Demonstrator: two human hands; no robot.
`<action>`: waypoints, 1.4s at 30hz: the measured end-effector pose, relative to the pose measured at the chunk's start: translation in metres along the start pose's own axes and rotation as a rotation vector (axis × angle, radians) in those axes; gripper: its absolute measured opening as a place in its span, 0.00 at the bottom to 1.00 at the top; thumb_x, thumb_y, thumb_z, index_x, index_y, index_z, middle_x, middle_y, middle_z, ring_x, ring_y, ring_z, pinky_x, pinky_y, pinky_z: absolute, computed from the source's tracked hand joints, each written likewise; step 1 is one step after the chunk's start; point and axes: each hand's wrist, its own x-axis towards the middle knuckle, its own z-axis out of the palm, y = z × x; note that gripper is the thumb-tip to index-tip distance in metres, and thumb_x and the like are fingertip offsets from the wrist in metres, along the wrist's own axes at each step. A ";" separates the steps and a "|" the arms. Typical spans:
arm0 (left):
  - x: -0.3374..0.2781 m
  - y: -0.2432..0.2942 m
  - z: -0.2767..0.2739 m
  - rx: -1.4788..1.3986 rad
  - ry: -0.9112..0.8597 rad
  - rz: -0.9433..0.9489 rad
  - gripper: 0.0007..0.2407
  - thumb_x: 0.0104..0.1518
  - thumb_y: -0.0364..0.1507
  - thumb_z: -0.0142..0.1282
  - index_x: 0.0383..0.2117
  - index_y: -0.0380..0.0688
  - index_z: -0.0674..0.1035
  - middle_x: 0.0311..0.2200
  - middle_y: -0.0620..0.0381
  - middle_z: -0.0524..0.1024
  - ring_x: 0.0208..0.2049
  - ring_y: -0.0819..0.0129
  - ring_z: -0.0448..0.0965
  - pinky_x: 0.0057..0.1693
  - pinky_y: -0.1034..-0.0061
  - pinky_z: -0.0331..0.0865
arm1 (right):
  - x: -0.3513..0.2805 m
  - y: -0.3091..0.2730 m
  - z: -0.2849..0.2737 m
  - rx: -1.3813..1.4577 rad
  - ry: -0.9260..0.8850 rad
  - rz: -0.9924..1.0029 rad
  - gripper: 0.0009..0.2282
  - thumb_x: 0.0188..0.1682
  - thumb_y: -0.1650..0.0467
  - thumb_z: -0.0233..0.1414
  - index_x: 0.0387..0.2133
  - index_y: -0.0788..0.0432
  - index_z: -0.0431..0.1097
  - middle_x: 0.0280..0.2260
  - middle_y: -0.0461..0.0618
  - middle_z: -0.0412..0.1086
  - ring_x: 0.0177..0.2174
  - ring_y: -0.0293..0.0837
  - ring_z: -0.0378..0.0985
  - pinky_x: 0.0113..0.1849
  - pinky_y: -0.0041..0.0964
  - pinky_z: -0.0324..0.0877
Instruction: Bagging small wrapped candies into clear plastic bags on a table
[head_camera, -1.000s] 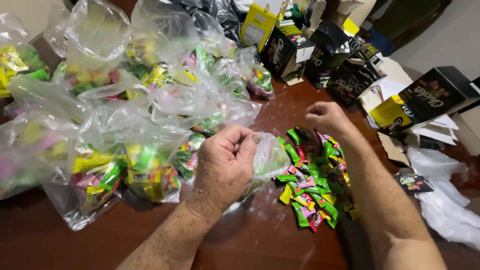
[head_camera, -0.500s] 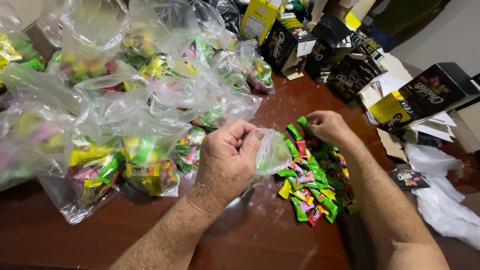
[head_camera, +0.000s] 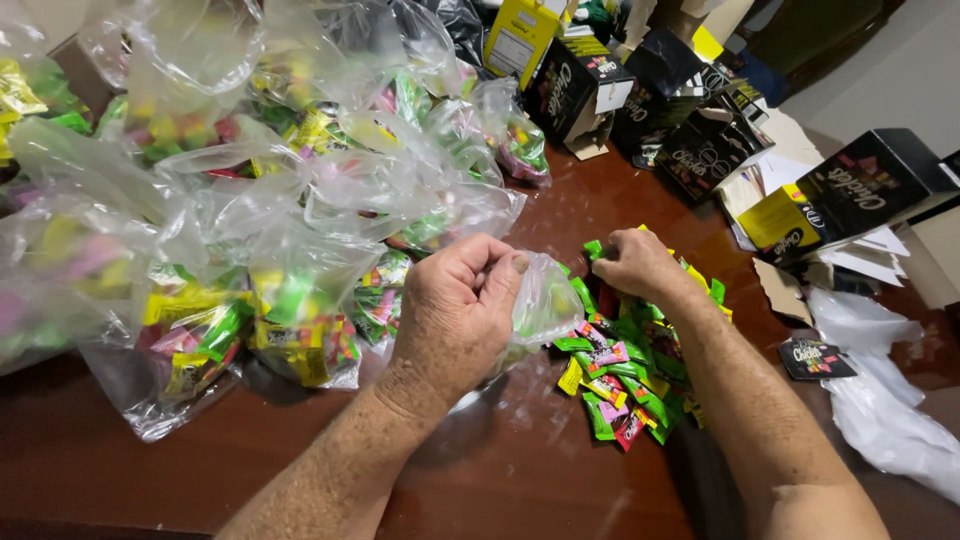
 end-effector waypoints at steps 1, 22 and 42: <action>0.000 -0.001 0.000 -0.008 0.007 0.002 0.08 0.60 0.28 0.57 0.23 0.46 0.82 0.06 0.55 0.61 0.17 0.71 0.65 0.29 0.74 0.70 | 0.007 0.005 0.002 0.029 -0.022 0.070 0.15 0.34 0.58 0.60 0.30 0.53 0.79 0.31 0.55 0.76 0.38 0.56 0.81 0.38 0.52 0.75; 0.013 -0.037 0.012 -0.143 0.029 -0.236 0.10 0.61 0.30 0.52 0.25 0.42 0.82 0.07 0.47 0.72 0.10 0.66 0.76 0.19 0.78 0.69 | -0.139 -0.173 -0.082 0.224 0.001 -0.705 0.05 0.41 0.72 0.59 0.29 0.49 0.76 0.28 0.45 0.77 0.30 0.49 0.82 0.30 0.47 0.75; 0.005 -0.007 -0.005 -0.003 0.074 -0.055 0.09 0.61 0.30 0.52 0.23 0.46 0.80 0.11 0.48 0.73 0.20 0.67 0.75 0.33 0.70 0.73 | -0.068 -0.062 -0.013 -0.081 0.162 -0.932 0.17 0.42 0.74 0.54 0.46 0.51 0.75 0.52 0.49 0.73 0.49 0.55 0.77 0.45 0.48 0.76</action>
